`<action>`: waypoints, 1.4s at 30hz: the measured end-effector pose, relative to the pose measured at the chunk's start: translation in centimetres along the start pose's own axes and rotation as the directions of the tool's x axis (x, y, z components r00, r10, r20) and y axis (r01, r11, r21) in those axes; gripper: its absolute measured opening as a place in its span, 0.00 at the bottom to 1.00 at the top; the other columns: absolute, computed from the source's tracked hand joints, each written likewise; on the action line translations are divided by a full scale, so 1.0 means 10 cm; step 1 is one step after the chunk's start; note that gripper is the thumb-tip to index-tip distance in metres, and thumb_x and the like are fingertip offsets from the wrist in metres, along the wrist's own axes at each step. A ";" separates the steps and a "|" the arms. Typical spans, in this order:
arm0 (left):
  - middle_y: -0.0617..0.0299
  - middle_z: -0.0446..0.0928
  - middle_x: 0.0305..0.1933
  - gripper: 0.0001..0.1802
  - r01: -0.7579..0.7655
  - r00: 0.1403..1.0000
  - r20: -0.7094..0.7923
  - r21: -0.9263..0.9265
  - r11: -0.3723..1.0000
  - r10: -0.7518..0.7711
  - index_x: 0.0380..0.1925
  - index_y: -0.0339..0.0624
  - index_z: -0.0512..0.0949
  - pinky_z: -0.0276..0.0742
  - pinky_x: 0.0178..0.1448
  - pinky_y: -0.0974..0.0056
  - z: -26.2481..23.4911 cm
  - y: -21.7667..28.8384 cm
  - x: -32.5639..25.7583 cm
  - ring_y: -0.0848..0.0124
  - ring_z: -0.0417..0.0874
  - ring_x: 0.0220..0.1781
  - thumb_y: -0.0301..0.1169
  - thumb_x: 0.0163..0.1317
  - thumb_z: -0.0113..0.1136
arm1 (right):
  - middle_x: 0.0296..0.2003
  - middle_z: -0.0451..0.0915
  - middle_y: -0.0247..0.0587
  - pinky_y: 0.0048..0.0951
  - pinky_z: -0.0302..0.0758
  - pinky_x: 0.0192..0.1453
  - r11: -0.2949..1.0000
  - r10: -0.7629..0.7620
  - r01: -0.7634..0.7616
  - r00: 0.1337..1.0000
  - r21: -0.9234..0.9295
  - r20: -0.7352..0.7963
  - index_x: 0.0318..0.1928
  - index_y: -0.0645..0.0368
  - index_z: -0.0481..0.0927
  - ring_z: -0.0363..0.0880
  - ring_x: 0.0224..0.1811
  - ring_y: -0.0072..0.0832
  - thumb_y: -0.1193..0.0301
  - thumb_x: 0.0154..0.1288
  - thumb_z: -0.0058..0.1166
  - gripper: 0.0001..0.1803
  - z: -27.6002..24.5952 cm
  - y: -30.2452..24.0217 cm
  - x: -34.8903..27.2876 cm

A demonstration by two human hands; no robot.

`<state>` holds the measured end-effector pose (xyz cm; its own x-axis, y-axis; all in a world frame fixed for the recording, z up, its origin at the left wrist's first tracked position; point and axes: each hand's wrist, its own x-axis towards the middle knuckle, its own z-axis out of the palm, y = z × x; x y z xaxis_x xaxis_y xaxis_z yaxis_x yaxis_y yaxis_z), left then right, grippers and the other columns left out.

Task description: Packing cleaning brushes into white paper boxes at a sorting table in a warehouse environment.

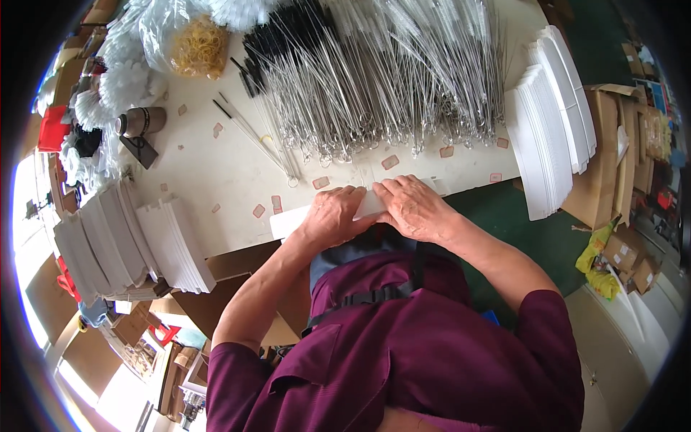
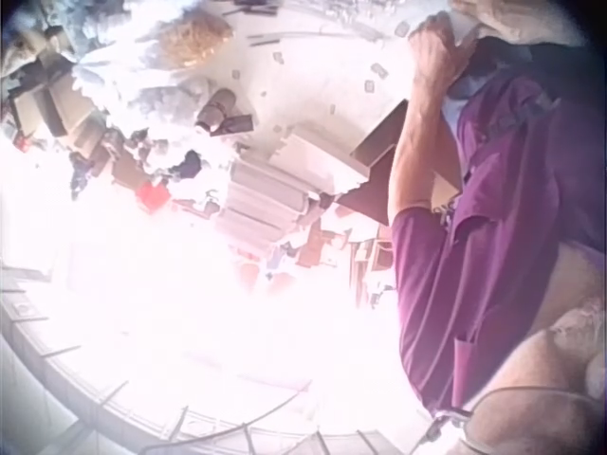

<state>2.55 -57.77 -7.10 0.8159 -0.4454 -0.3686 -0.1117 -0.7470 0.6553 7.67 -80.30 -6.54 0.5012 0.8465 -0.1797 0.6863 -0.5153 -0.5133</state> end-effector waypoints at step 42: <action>0.60 0.83 0.38 0.23 0.712 0.675 0.732 -0.616 0.338 -0.088 0.48 0.35 0.82 0.82 0.42 0.65 -0.12 -0.05 -0.11 0.72 0.86 0.33 0.46 0.74 0.57 | 0.16 0.78 0.40 0.40 0.77 0.34 0.980 0.033 0.026 0.957 0.197 -0.287 0.18 0.55 0.76 0.81 0.22 0.39 0.66 0.64 0.56 0.17 0.32 -0.09 0.18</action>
<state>2.36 -56.30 -6.27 0.1453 -0.5963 -0.7895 0.8925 -0.2655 0.3647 6.30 -77.87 -9.07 0.6534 0.7552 0.0520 0.5815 -0.4567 -0.6733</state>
